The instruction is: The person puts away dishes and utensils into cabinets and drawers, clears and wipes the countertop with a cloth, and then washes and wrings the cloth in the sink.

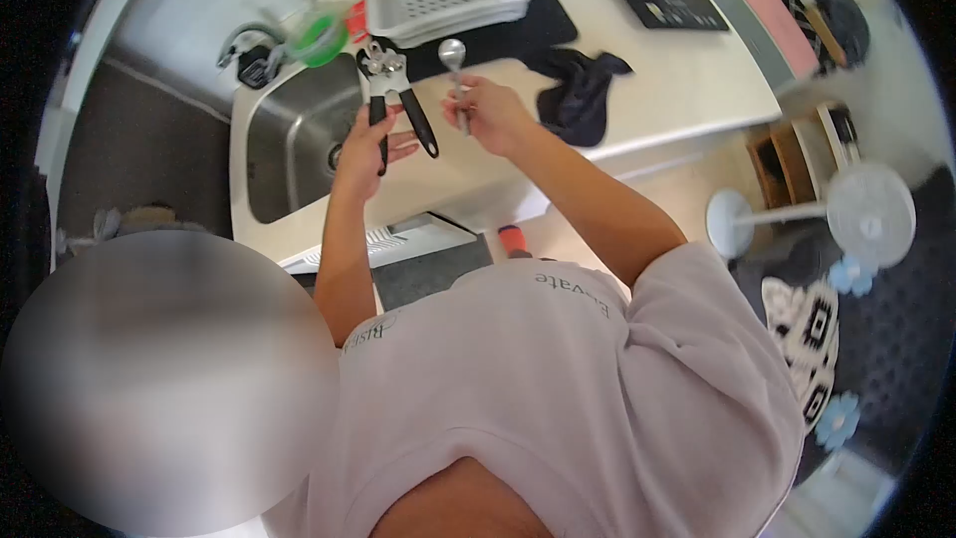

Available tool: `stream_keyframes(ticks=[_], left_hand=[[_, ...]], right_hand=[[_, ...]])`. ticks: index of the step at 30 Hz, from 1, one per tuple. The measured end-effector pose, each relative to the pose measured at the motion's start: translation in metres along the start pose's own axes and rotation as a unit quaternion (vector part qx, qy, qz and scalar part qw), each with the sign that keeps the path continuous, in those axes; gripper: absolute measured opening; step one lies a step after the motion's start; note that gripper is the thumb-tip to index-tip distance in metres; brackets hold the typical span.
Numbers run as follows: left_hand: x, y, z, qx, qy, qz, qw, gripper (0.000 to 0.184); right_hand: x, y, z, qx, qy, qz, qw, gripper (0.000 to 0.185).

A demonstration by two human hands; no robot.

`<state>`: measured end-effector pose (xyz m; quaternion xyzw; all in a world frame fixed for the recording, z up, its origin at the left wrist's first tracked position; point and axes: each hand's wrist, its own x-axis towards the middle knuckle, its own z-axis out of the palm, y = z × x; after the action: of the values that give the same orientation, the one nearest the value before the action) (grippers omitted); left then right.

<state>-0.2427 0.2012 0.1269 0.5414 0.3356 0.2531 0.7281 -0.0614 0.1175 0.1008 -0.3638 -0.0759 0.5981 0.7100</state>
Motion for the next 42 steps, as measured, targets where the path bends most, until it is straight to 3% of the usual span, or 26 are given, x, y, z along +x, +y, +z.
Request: stream_keyframes(ticks=[3,7,12,15,17,19,23,25,27,28,30,33,35,37,39,42], left_hand=[[-0.025,-0.038,0.038,0.005,-0.056,-0.015,0.998,0.018],[-0.057,-0.074,0.075,0.019,-0.026,0.002,0.999,0.016],[-0.088,-0.082,0.115,0.046,0.077,-0.005,0.996,0.032],[-0.095,-0.095,0.134,0.042,-0.001,-0.050,0.998,0.037],[-0.097,-0.115,0.154,-0.009,-0.036,-0.127,0.991,0.034],[-0.096,-0.138,0.176,-0.028,-0.095,-0.202,0.974,0.030],[-0.084,-0.210,0.246,-0.106,-0.121,-0.357,0.920,0.029],[-0.060,-0.274,0.275,-0.098,-0.126,-0.411,0.898,0.028],[-0.045,-0.337,0.306,0.161,-0.140,-0.361,0.908,0.023],[-0.037,-0.358,0.322,0.306,-0.152,-0.319,0.884,0.021],[-0.010,-0.396,0.347,0.573,-0.168,-0.214,0.773,0.018],[0.033,-0.434,0.368,0.662,-0.154,-0.145,0.719,0.017],[0.066,-0.491,0.360,0.727,-0.113,-0.063,0.675,0.023],[0.093,-0.514,0.362,0.750,-0.098,-0.078,0.649,0.027],[0.110,-0.534,0.358,0.744,-0.084,-0.096,0.656,0.019],[0.127,-0.563,0.344,0.760,-0.079,-0.106,0.636,0.018]], right_hand=[[-0.042,0.030,-0.004,-0.064,0.059,-0.047,0.995,0.039],[-0.101,0.048,-0.016,-0.070,0.109,-0.025,0.991,0.039],[-0.142,0.036,-0.041,-0.020,0.108,-0.045,0.993,0.033],[-0.155,0.017,-0.080,-0.041,0.164,-0.058,0.984,0.019],[-0.164,-0.006,-0.117,-0.067,0.217,-0.071,0.971,0.012],[-0.182,-0.041,-0.168,-0.069,0.278,-0.080,0.955,0.022],[-0.193,-0.088,-0.353,-0.058,0.347,-0.027,0.936,0.037],[-0.190,-0.107,-0.443,-0.109,0.466,0.017,0.878,0.037],[-0.188,-0.116,-0.548,-0.081,0.443,0.034,0.892,0.029],[-0.185,-0.126,-0.578,-0.080,0.458,0.042,0.884,0.023],[-0.162,-0.142,-0.632,-0.079,0.487,0.052,0.868,0.023],[-0.125,-0.152,-0.718,-0.168,0.434,0.063,0.883,0.035],[-0.090,-0.152,-0.764,-0.185,0.455,0.035,0.870,0.037],[-0.057,-0.148,-0.799,-0.206,0.480,0.007,0.853,0.037],[-0.030,-0.142,-0.824,-0.234,0.506,-0.013,0.830,0.035],[-0.001,-0.137,-0.856,-0.243,0.506,0.044,0.826,0.034]])
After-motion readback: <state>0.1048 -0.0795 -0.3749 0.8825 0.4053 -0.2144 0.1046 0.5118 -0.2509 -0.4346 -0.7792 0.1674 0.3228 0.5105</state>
